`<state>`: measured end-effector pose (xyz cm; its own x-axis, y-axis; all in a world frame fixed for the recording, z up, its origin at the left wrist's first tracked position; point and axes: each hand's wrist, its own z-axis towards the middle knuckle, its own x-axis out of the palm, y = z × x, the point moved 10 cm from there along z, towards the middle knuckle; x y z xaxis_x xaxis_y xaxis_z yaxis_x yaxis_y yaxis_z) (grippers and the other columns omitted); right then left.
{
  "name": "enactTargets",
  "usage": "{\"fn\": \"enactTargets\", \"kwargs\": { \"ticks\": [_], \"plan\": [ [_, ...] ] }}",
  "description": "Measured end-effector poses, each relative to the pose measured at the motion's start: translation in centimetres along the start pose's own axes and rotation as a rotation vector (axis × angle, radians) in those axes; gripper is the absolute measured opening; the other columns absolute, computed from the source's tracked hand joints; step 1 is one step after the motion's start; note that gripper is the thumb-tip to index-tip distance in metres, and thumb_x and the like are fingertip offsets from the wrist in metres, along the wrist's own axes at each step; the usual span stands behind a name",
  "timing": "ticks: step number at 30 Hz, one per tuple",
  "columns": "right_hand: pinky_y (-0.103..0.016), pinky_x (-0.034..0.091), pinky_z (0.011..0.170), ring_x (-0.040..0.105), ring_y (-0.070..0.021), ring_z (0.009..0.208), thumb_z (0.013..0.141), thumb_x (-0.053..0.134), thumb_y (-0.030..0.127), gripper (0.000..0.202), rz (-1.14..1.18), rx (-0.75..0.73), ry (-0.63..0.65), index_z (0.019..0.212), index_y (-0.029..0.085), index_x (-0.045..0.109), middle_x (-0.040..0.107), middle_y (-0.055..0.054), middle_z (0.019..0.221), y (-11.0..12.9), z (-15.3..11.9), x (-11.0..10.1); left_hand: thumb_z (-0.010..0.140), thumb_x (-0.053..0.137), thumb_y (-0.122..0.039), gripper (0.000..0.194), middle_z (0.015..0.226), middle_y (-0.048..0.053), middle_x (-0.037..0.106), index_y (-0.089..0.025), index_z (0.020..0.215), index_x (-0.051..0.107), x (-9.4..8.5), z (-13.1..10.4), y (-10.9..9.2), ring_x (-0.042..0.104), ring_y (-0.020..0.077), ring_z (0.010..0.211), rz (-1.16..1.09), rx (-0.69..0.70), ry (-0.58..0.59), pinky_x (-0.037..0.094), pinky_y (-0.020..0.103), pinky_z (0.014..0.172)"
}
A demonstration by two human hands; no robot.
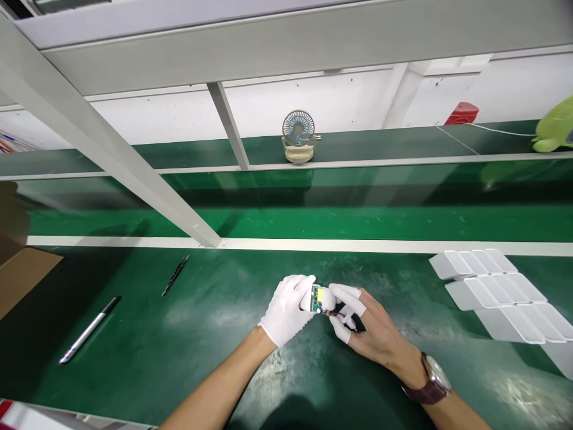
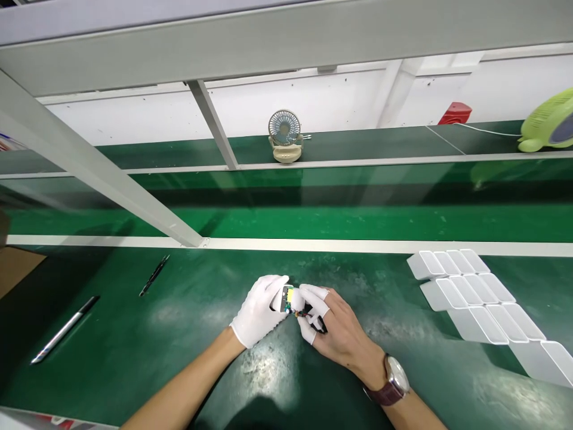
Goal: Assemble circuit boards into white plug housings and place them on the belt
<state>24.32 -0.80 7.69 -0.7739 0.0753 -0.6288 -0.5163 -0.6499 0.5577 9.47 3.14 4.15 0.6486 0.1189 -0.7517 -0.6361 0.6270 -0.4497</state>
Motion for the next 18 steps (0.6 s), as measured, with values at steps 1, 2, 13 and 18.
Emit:
{"fn": "enactTargets", "kwargs": {
  "ticks": [1, 2, 13, 18],
  "plan": [
    [-0.046, 0.06, 0.09, 0.064, -0.0274, 0.11, 0.089, 0.063, 0.009, 0.067, -0.017, -0.003, 0.003, 0.15, 0.021, 0.038, 0.061, -0.017, 0.129, 0.0, 0.0, 0.1, 0.076, 0.074, -0.017, 0.06, 0.116, 0.013, 0.065, -0.017, 0.133, 0.053, 0.0, 0.0, -0.1, 0.062, 0.0288, 0.109, 0.005, 0.011, 0.0, 0.055, 0.046, 0.094],
    [-0.047, 0.059, 0.091, 0.063, -0.0277, 0.111, 0.089, 0.063, 0.01, 0.068, -0.036, -0.008, 0.007, 0.15, 0.021, 0.038, 0.061, -0.016, 0.128, 0.0, -0.1, 0.2, 0.077, 0.074, -0.019, 0.058, 0.116, 0.013, 0.065, -0.016, 0.132, 0.053, 0.0, 0.1, -0.2, 0.062, 0.0288, 0.109, 0.007, 0.019, 0.0, 0.055, 0.046, 0.094],
    [-0.047, 0.055, 0.095, 0.06, -0.0278, 0.114, 0.089, 0.065, 0.012, 0.075, -0.126, -0.019, 0.028, 0.155, 0.021, 0.031, 0.061, -0.014, 0.128, -0.1, -0.6, 1.4, 0.08, 0.076, -0.023, 0.056, 0.116, 0.013, 0.065, -0.016, 0.131, 0.052, -0.1, 0.3, -0.6, 0.062, 0.0278, 0.109, -0.004, 0.046, 0.006, 0.056, 0.044, 0.094],
    [-0.048, 0.054, 0.097, 0.059, -0.0277, 0.115, 0.089, 0.065, 0.01, 0.075, -0.12, -0.02, 0.043, 0.155, 0.02, 0.03, 0.06, -0.014, 0.131, -0.1, -0.5, 1.4, 0.082, 0.074, -0.023, 0.054, 0.116, 0.013, 0.065, -0.017, 0.131, 0.052, -0.2, 0.3, -0.5, 0.062, 0.0266, 0.108, -0.016, 0.05, -0.025, 0.055, 0.043, 0.095]
  ]
}}
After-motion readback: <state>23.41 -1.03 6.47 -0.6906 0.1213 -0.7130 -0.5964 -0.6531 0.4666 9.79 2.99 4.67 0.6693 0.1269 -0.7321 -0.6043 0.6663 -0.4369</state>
